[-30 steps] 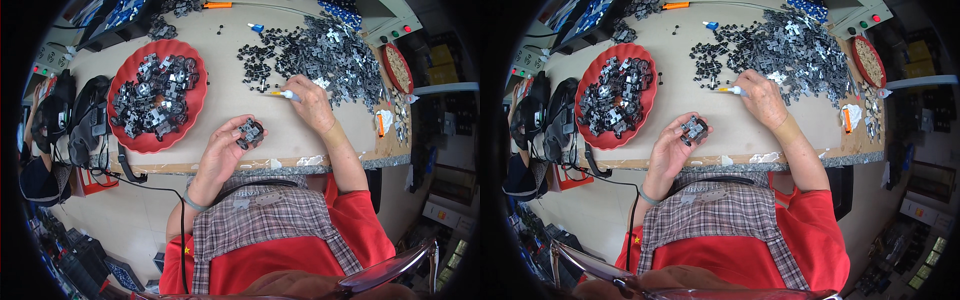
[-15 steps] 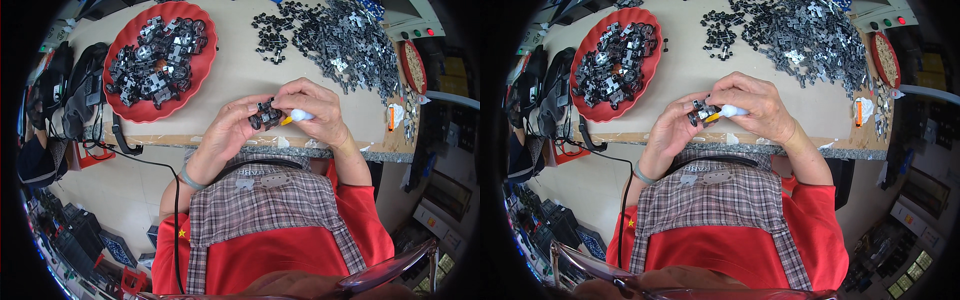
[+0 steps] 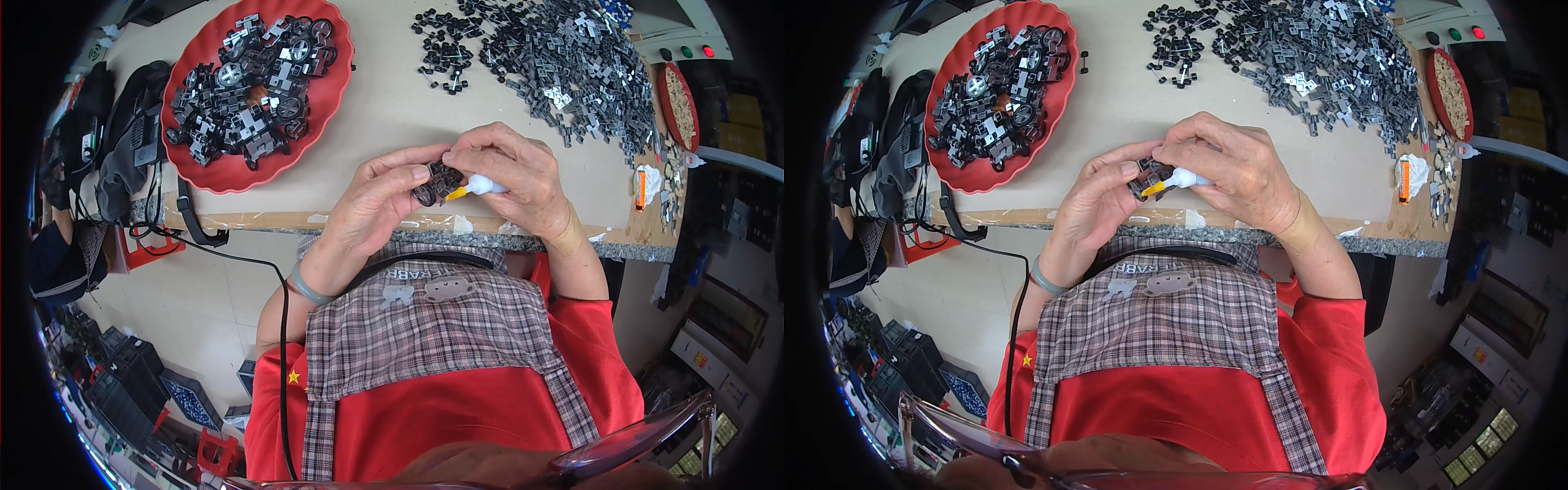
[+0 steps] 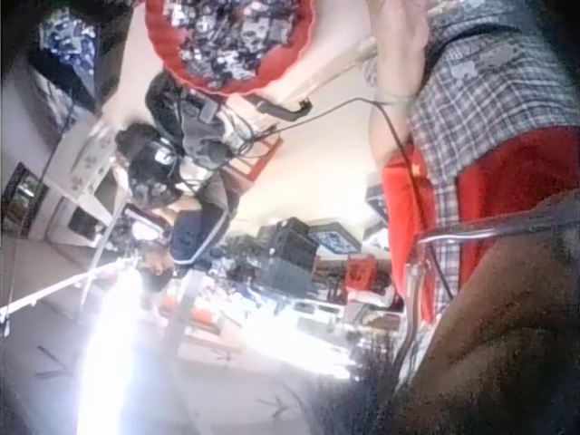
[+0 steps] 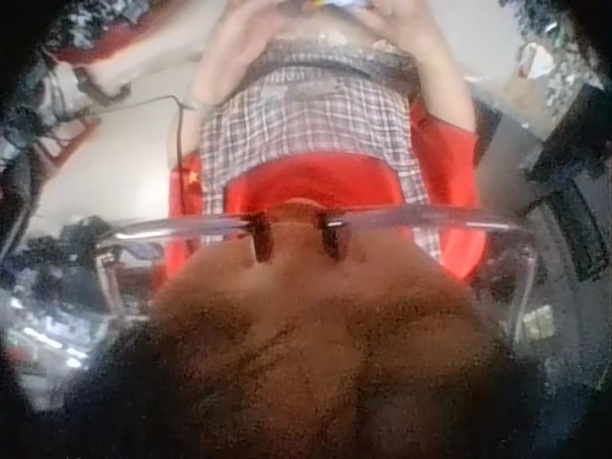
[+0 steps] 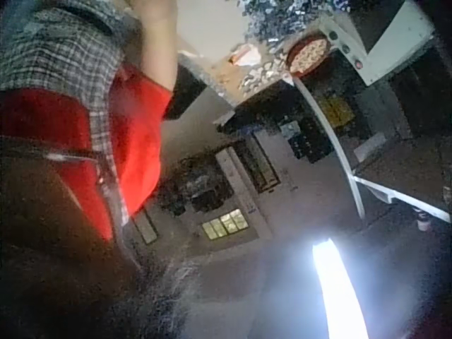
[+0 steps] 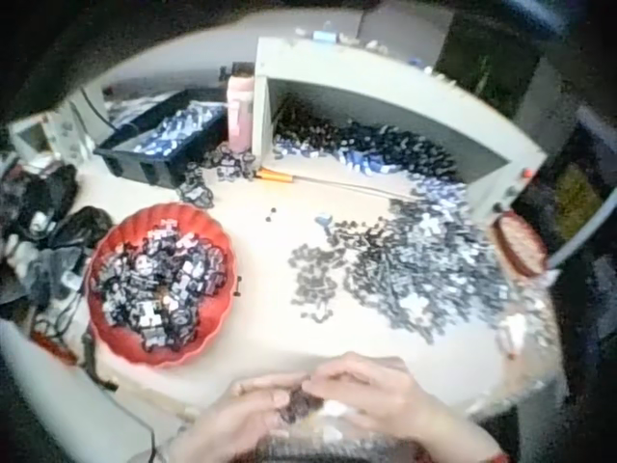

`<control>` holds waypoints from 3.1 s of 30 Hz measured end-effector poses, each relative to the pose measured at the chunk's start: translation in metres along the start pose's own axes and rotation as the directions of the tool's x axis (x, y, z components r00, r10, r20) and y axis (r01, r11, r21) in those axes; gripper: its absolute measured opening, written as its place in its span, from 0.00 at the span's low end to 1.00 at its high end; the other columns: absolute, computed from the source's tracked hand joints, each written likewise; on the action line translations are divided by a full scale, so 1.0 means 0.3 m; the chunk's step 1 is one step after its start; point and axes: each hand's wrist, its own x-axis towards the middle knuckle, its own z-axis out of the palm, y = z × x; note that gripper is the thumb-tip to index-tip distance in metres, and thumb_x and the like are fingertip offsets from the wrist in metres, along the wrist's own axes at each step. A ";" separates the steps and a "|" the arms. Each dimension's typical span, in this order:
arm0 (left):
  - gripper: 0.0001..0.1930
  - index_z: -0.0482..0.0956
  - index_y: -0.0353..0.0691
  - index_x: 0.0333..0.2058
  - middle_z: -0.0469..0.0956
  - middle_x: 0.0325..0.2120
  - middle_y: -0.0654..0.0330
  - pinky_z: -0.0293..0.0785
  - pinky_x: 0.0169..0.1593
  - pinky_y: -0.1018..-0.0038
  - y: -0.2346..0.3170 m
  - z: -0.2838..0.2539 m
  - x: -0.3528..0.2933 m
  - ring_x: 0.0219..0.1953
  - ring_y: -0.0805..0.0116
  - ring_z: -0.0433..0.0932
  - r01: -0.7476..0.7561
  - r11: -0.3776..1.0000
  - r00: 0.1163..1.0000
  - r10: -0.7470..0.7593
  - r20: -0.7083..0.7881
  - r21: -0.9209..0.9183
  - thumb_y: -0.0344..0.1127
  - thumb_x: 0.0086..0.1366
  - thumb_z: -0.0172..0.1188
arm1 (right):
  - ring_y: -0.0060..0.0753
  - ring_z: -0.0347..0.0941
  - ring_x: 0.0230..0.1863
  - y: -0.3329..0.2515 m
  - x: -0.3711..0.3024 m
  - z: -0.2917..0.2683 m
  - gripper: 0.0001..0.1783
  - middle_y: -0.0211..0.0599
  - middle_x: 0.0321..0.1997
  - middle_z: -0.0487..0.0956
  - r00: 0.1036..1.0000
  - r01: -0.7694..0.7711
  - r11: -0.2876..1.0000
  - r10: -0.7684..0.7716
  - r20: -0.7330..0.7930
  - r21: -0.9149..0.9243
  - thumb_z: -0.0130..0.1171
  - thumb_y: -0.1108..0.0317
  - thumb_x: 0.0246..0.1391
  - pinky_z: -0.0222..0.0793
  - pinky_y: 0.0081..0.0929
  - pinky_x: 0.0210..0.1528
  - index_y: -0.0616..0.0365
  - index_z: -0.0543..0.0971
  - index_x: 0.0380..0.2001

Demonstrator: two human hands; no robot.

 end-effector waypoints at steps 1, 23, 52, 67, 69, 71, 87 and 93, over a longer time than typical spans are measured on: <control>0.18 0.68 0.23 0.50 0.75 0.43 0.48 0.74 0.52 0.68 -0.001 0.002 -0.001 0.46 0.64 0.77 -0.009 1.000 1.000 0.009 -0.006 0.008 0.27 0.62 0.52 | 0.29 0.76 0.27 -0.003 -0.001 0.000 0.17 0.37 0.33 0.76 1.000 0.023 0.999 -0.023 -0.004 -0.049 0.62 0.79 0.34 0.75 0.23 0.27 0.59 0.81 0.34; 0.23 0.67 0.25 0.51 0.71 0.49 0.49 0.71 0.53 0.64 0.002 -0.035 0.010 0.51 0.58 0.73 0.058 0.995 0.997 -0.054 0.055 -0.083 0.36 0.60 0.50 | 0.20 0.72 0.24 -0.008 -0.004 0.019 0.25 0.36 0.45 0.74 0.997 -0.066 0.981 0.073 -0.031 0.183 0.60 0.81 0.35 0.70 0.17 0.25 0.52 0.81 0.42; 0.29 0.65 0.22 0.50 0.72 0.43 0.40 0.73 0.45 0.63 0.003 -0.048 0.031 0.43 0.49 0.74 0.027 0.998 0.999 -0.025 0.036 -0.062 0.42 0.57 0.50 | 0.26 0.74 0.43 0.010 -0.051 0.024 0.22 0.37 0.38 0.76 0.873 -0.174 0.789 0.401 -0.279 0.589 0.66 0.69 0.46 0.72 0.23 0.46 0.61 0.71 0.44; 0.24 0.68 0.21 0.48 0.73 0.44 0.43 0.72 0.49 0.64 0.002 -0.060 0.024 0.43 0.51 0.77 0.011 0.996 0.993 -0.001 0.117 -0.088 0.37 0.60 0.47 | 0.30 0.78 0.32 -0.018 -0.058 0.033 0.25 0.42 0.30 0.79 0.887 -0.106 0.976 0.179 -0.425 0.190 0.61 0.60 0.51 0.72 0.21 0.31 0.64 0.73 0.49; 0.24 0.68 0.21 0.48 0.74 0.43 0.43 0.72 0.50 0.64 0.003 -0.060 0.025 0.43 0.51 0.77 0.016 0.996 0.993 -0.006 0.119 -0.086 0.38 0.59 0.48 | 0.30 0.78 0.32 -0.017 -0.057 0.033 0.25 0.42 0.30 0.79 0.891 -0.100 0.981 0.161 -0.425 0.164 0.62 0.60 0.51 0.72 0.21 0.31 0.64 0.73 0.49; 0.24 0.68 0.21 0.48 0.74 0.43 0.43 0.72 0.50 0.64 0.004 -0.060 0.025 0.43 0.51 0.77 0.021 0.996 0.992 -0.010 0.122 -0.084 0.38 0.59 0.48 | 0.31 0.78 0.32 -0.014 -0.055 0.035 0.25 0.42 0.30 0.79 0.893 -0.088 0.983 0.151 -0.425 0.163 0.62 0.60 0.51 0.72 0.21 0.31 0.64 0.73 0.48; 0.28 0.67 0.20 0.48 0.73 0.38 0.41 0.72 0.44 0.65 0.007 -0.034 0.023 0.41 0.51 0.75 0.009 1.000 1.000 -0.009 0.029 -0.020 0.41 0.56 0.50 | 0.32 0.78 0.32 0.000 -0.043 0.028 0.25 0.45 0.33 0.79 0.916 -0.009 0.997 0.037 -0.399 0.072 0.63 0.62 0.49 0.73 0.22 0.30 0.66 0.73 0.47; 0.29 0.67 0.21 0.49 0.73 0.40 0.41 0.73 0.44 0.65 0.001 -0.038 0.025 0.42 0.52 0.75 -0.009 1.000 1.000 0.009 0.022 -0.021 0.42 0.56 0.52 | 0.34 0.79 0.32 -0.003 -0.058 0.022 0.25 0.45 0.35 0.79 0.896 -0.013 0.997 0.045 -0.441 0.075 0.63 0.63 0.49 0.74 0.23 0.30 0.68 0.73 0.47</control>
